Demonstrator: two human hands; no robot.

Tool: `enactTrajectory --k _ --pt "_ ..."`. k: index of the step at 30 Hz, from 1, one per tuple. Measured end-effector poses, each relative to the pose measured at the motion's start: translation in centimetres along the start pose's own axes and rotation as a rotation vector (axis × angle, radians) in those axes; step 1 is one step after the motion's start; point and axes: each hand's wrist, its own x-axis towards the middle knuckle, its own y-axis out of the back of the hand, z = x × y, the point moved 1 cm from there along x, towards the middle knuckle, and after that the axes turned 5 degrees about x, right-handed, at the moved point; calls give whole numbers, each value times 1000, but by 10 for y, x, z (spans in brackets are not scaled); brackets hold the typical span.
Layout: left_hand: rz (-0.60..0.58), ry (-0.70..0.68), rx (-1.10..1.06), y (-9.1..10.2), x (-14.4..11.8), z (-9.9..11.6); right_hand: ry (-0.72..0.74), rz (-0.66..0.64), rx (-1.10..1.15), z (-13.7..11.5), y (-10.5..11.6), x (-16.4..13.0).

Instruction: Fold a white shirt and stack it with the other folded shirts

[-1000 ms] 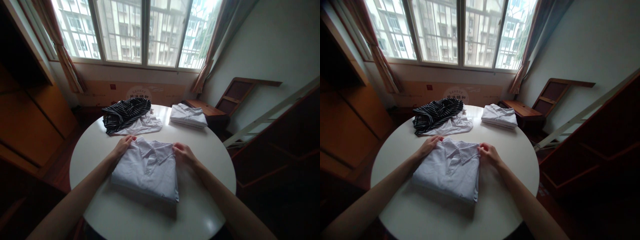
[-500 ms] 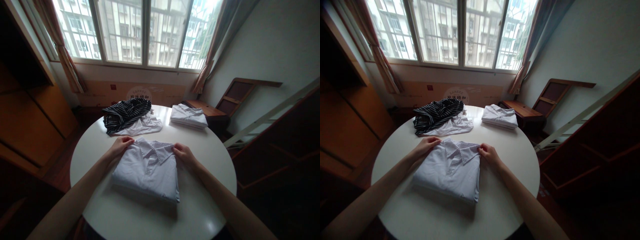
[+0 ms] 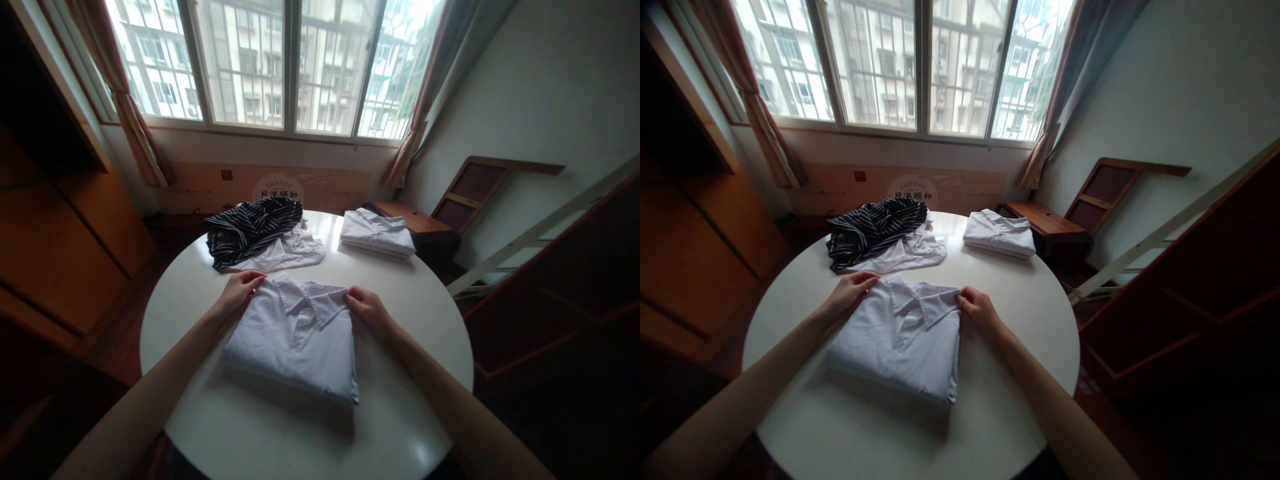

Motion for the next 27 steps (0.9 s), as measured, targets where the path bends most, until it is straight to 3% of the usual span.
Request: enactTrajectory --k 8,16,22,24,27 --pt "-48 -45 75 2 4 -4 41 60 -86 4 0 4" --pt "-123 -22 106 -3 -2 0 -87 331 -239 22 12 11" --pt "-368 -164 364 -11 -20 13 -202 575 -354 30 26 11" --pt "-422 -220 431 -12 -23 16 -240 549 -353 30 28 10" --pt "-412 -248 487 -12 -24 17 -200 445 -344 30 26 10"
